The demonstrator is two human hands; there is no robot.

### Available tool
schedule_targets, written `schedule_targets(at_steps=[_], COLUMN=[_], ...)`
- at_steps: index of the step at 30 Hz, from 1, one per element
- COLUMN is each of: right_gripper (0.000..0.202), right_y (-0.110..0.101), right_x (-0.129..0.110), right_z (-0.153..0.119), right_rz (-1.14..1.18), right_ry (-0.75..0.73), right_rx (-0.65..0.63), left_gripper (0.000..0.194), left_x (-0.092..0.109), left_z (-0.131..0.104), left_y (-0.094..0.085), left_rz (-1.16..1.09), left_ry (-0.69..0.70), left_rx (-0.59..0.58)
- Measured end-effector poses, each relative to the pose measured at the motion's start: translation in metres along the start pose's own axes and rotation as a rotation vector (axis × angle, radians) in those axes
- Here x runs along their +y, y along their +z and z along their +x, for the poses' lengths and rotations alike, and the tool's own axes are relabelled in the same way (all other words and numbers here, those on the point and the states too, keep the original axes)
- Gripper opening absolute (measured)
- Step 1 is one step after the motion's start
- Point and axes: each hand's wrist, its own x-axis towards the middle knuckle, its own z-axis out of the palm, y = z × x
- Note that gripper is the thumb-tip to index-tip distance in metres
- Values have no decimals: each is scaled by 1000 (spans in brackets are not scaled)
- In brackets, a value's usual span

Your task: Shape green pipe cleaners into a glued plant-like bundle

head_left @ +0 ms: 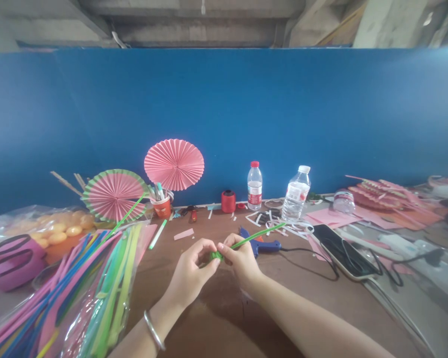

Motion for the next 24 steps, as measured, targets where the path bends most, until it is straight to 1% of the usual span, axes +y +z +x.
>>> schedule_targets(at_steps=[4, 7, 11, 15, 18, 21, 24], right_gripper=[32, 29, 25, 20, 13, 9, 6], right_y=[1, 2, 1, -4, -6, -5, -4], right_x=[-1, -5, -12, -14, -14, -13, -12], right_z=[-1, -3, -6, -8, -9, -8, -7], right_rz=[-81, -183, -344, -525, -663, -764, -801], right_ry=[-33, -78, -128, -293, -382, -399, -376], right_rx=[13, 14, -42, -125, -136, -102, -83], left_gripper=[5, 6, 9, 9, 8, 8, 9], left_x=[-2, -5, -9, -11, -10, -9, -8], left_z=[0, 1, 2, 2, 3, 3, 3], left_y=[-1, -2, -4, -5, -6, -5, -5], left_rz=[53, 60, 38, 31, 30, 49, 111], left_ry=[20, 5, -8, -2, 1, 4, 26], left_rx=[38, 53, 100, 131, 122, 129, 145])
